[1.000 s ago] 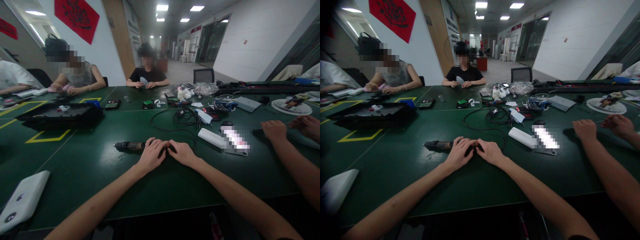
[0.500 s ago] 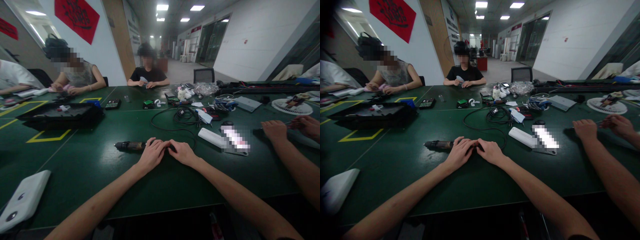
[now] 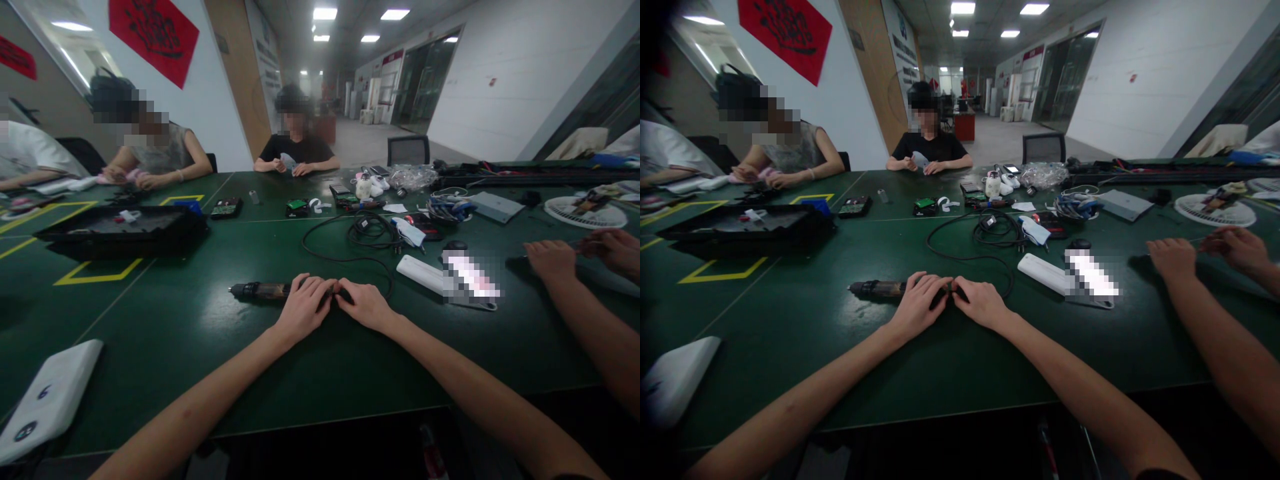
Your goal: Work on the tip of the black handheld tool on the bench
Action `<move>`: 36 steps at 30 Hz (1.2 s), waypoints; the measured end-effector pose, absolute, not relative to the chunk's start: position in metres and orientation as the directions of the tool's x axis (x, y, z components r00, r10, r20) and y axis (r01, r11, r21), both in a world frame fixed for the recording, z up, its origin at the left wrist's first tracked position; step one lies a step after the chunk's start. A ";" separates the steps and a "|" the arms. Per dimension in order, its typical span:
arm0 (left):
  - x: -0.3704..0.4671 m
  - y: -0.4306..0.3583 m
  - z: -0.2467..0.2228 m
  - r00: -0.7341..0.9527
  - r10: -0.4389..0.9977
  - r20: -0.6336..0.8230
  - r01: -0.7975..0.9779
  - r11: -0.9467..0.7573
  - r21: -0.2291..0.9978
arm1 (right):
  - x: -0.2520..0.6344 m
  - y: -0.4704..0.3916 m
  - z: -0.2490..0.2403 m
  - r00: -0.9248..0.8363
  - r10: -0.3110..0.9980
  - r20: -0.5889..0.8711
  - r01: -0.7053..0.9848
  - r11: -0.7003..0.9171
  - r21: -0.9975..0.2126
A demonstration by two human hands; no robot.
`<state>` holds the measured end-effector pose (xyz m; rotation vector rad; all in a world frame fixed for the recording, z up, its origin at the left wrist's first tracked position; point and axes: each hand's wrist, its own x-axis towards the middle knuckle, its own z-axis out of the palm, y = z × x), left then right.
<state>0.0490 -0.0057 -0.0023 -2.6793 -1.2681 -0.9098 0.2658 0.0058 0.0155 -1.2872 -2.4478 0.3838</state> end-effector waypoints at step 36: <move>0.050 -0.007 0.001 0.506 0.692 0.515 0.711 -0.673 0.205 | 0.266 0.006 0.016 -0.526 0.832 0.177 0.739 0.550 -0.390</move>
